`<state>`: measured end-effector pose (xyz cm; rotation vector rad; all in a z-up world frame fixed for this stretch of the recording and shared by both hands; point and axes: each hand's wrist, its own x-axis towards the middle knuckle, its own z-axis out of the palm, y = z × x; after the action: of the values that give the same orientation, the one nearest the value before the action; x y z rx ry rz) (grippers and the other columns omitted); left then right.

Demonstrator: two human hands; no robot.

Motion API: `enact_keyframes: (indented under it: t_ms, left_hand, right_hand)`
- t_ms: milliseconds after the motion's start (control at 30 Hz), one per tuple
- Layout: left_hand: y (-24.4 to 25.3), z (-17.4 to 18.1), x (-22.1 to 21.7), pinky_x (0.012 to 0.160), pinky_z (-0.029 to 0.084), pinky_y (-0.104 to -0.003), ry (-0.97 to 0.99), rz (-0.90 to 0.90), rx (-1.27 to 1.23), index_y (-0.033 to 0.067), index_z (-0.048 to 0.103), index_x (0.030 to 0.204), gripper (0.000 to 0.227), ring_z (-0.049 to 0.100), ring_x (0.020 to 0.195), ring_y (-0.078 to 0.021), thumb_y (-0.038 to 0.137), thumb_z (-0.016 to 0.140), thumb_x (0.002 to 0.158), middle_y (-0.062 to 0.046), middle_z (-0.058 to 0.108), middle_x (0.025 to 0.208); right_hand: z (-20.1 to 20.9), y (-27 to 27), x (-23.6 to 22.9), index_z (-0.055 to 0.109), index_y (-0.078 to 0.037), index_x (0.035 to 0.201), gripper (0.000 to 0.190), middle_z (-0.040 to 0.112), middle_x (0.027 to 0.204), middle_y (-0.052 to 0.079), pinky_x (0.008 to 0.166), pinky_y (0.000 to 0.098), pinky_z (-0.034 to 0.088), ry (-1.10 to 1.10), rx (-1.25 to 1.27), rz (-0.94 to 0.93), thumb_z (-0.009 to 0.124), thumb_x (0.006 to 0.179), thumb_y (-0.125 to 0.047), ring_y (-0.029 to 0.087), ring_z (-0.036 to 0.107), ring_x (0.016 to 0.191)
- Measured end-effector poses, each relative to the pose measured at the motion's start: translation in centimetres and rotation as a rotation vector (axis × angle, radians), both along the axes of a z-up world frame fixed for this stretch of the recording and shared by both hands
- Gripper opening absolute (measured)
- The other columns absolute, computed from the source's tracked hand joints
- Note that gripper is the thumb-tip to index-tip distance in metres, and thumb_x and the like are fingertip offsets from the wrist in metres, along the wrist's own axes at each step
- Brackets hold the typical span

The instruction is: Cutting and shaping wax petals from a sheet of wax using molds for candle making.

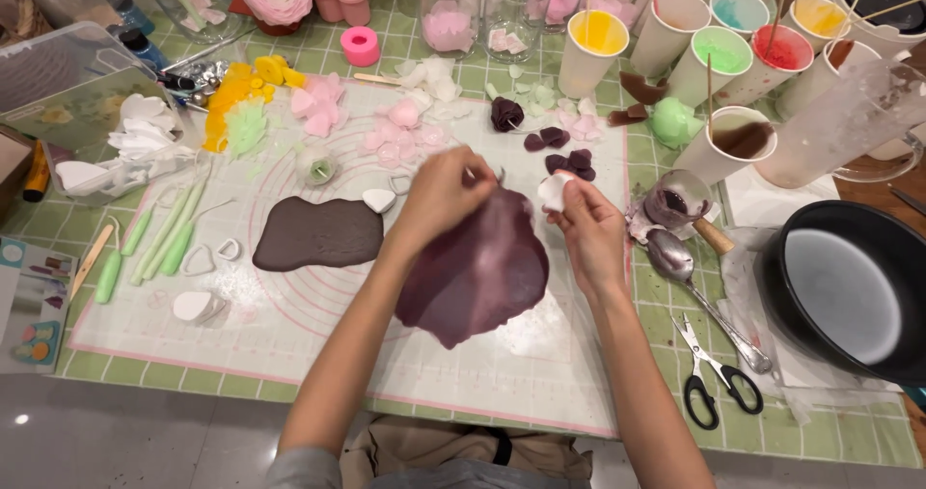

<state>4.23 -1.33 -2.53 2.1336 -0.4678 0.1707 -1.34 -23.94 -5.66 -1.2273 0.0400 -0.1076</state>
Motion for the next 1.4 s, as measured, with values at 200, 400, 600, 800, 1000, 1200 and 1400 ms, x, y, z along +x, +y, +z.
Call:
enact_keyframes:
  t_ms: [200,400,600,800,1000,1200,1400]
  left_hand:
    - [-3.2,-5.2,7.7,0.080,0.055,-0.048,-0.347,0.261,0.547,0.0080,0.079,0.079,0.006,0.073,0.085,-0.0331,0.008,0.074,0.075,-0.015,0.076,0.089]
    - [1.5,-4.1,7.7,0.076,0.057,-0.046,-0.092,0.203,0.265,0.0083,0.078,0.086,0.016,0.075,0.083,-0.0339,0.002,0.068,0.075,-0.016,0.077,0.084]
    - [8.6,-0.2,2.5,0.082,0.053,-0.048,0.062,0.283,0.522,0.0084,0.077,0.092,0.021,0.068,0.097,-0.0377,0.008,0.076,0.070,-0.018,0.072,0.101]
    - [9.2,-2.8,2.0,0.087,0.052,-0.045,0.023,0.107,0.538,0.0102,0.074,0.107,0.041,0.065,0.108,-0.0352,-0.001,0.070,0.068,-0.015,0.067,0.111]
    - [8.8,-1.0,0.4,0.083,0.051,-0.046,-0.039,0.066,0.351,0.0065,0.073,0.109,0.039,0.066,0.095,-0.0352,0.015,0.084,0.073,-0.018,0.067,0.097]
    - [6.5,0.2,-3.0,0.072,0.053,-0.041,0.070,0.110,0.200,0.0041,0.068,0.105,0.038,0.069,0.077,-0.0268,0.018,0.085,0.074,-0.012,0.069,0.079]
    - [7.1,-0.3,-3.1,0.065,0.053,-0.032,0.157,-0.102,-0.067,0.0047,0.067,0.113,0.040,0.062,0.069,-0.0150,0.010,0.078,0.075,-0.005,0.068,0.082]
  right_hand:
    - [0.1,-0.6,-0.2,0.064,-0.001,0.128,0.039,0.071,0.109,0.008,0.090,0.0321,0.053,0.059,0.186,0.039,0.058,0.107,-0.033,0.020,0.068,0.101]
    - [-0.7,-0.9,0.7,0.055,-0.003,0.139,0.045,0.067,0.118,0.013,0.095,0.0348,0.053,0.143,0.314,0.071,0.048,0.108,-0.035,0.022,0.067,0.105]
    - [-2.0,-1.0,0.9,0.053,-0.005,0.128,0.044,0.065,0.118,0.016,0.089,0.0385,0.054,0.231,0.362,0.094,0.040,0.109,-0.042,0.024,0.066,0.101]
    - [-1.8,-0.5,0.7,0.054,-0.006,0.125,0.045,0.065,0.112,0.014,0.085,0.0374,0.055,0.245,0.315,0.098,0.039,0.109,-0.045,0.023,0.065,0.098]
    - [-1.6,-0.3,0.5,0.055,-0.006,0.125,0.045,0.066,0.112,0.013,0.085,0.0366,0.054,0.245,0.258,0.088,0.041,0.109,-0.045,0.023,0.066,0.098]
    - [-1.7,-0.2,0.5,0.056,-0.006,0.124,0.045,0.067,0.112,0.012,0.086,0.0368,0.053,0.249,0.246,0.100,0.041,0.109,-0.046,0.023,0.066,0.098]
    - [-1.6,-0.2,0.4,0.058,-0.007,0.124,0.045,0.067,0.112,0.011,0.086,0.0364,0.053,0.254,0.233,0.098,0.041,0.109,-0.046,0.022,0.066,0.098]
